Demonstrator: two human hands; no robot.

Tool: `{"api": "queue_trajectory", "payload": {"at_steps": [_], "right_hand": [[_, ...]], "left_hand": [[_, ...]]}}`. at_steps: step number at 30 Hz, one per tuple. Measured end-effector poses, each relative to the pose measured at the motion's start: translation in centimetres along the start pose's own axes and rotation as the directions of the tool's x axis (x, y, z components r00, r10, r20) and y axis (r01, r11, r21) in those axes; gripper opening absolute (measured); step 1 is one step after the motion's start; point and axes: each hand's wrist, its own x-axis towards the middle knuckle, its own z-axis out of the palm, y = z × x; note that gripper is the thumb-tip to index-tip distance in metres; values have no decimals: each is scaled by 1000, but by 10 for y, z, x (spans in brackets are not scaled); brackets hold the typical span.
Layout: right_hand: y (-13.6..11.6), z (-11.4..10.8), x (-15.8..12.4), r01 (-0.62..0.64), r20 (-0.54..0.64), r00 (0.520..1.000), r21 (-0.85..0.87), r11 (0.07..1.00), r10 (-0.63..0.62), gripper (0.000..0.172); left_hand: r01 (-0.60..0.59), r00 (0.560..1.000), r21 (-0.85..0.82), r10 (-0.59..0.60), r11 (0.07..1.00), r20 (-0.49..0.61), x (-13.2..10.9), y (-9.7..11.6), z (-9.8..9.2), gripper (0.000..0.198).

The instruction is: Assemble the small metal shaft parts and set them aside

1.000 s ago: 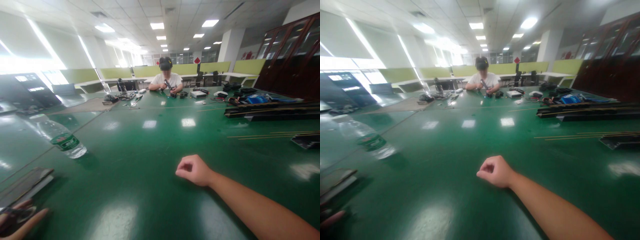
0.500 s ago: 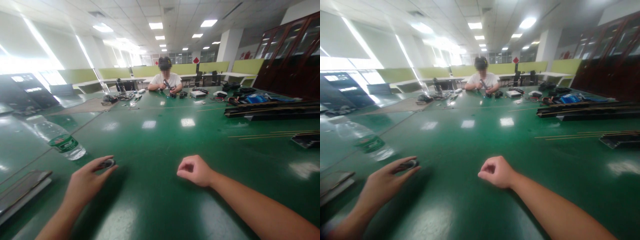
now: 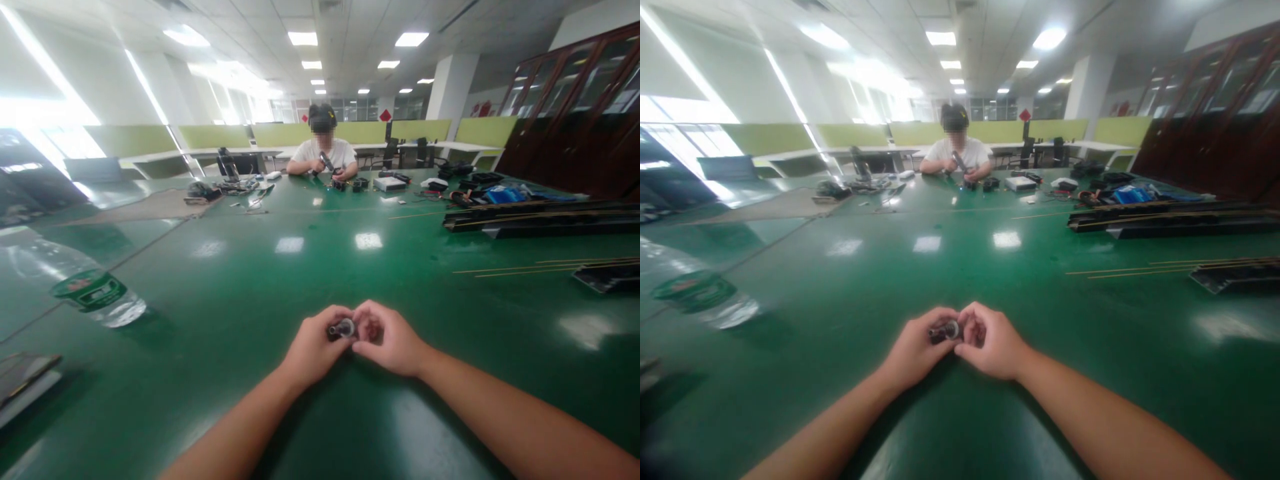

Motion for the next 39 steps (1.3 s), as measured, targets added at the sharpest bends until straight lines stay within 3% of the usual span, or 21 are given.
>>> {"api": "queue_trajectory", "payload": {"at_steps": [4,11,21,27,34,39], "right_hand": [[-3,0,-1,7,-2,1000,-26,1000,-7,38],[-5,-3,-2,31,-34,999,-46,998,-32,26],[-2,-3,-2,-85,-87,993,-32,996,82,21],[-7,-1,-2,-102,-100,990,-8,995,101,22],[-8,-2,-2,-94,-104,991,-51,994,89,16],[-6,-1,-1,-91,-119,990,-98,991,79,15]], "left_hand": [[80,996,-207,-87,975,-25,-4,-2,-7,43],[31,1000,-133,-30,991,6,-8,6,-7,27],[58,994,-197,-38,979,103,-8,2,-8,30],[79,994,-268,-54,960,98,-6,2,-7,30],[92,995,-187,-98,978,-20,-5,5,-11,26],[40,985,-116,-59,992,-160,-5,1,-13,29]]}}
